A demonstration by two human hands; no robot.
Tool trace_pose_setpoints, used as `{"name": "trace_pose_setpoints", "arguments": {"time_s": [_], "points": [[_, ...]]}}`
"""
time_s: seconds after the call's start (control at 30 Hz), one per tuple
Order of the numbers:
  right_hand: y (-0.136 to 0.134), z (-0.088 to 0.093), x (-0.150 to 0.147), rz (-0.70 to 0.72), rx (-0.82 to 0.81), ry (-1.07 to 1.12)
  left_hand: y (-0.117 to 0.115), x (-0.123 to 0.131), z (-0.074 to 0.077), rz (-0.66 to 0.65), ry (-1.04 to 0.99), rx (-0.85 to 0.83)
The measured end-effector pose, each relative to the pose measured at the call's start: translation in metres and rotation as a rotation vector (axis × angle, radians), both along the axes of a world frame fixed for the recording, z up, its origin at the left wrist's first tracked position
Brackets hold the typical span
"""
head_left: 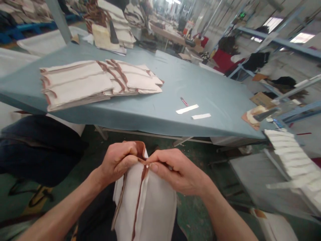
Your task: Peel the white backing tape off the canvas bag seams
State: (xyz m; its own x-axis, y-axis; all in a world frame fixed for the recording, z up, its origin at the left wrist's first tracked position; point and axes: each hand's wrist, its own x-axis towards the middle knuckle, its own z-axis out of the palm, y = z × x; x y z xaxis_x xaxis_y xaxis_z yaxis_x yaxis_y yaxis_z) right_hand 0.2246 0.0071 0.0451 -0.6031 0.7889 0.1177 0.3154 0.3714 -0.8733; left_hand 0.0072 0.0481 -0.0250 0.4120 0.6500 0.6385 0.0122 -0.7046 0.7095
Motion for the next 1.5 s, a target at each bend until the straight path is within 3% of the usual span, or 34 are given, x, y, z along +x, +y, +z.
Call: {"name": "trace_pose_setpoints", "arguments": {"time_s": [0.17, 0.3, 0.7, 0.8, 0.93, 1.07, 1.2, 1.33, 1.5], "points": [[0.007, 0.009, 0.004, 0.058, 0.135, -0.13, 0.002, -0.013, 0.019, -0.032, 0.129, -0.029], [0.012, 0.006, -0.001, 0.068, 0.083, -0.103, 0.001, -0.013, 0.03, -0.123, 0.273, -0.156], [0.017, -0.003, -0.002, -0.043, -0.007, -0.043, 0.003, -0.015, 0.06, -0.423, 0.395, -0.451], [0.019, -0.005, -0.003, -0.039, -0.036, -0.039, 0.009, -0.014, 0.062, -0.473, 0.427, -0.502], [0.02, -0.008, 0.002, -0.009, -0.091, -0.005, 0.013, -0.016, 0.052, -0.493, 0.397, -0.56], [0.016, -0.011, 0.009, 0.035, -0.075, 0.002, 0.006, -0.015, 0.045, -0.444, 0.383, -0.486], [0.011, -0.019, 0.014, 0.077, 0.053, -0.004, -0.006, -0.016, 0.044, -0.324, 0.454, -0.216], [0.013, -0.025, 0.021, 0.08, -0.081, 0.007, -0.011, -0.025, 0.04, -0.268, 0.485, -0.088], [0.017, -0.019, 0.035, -0.07, -0.162, -0.145, -0.01, -0.042, 0.039, -0.188, 0.434, -0.042]]}}
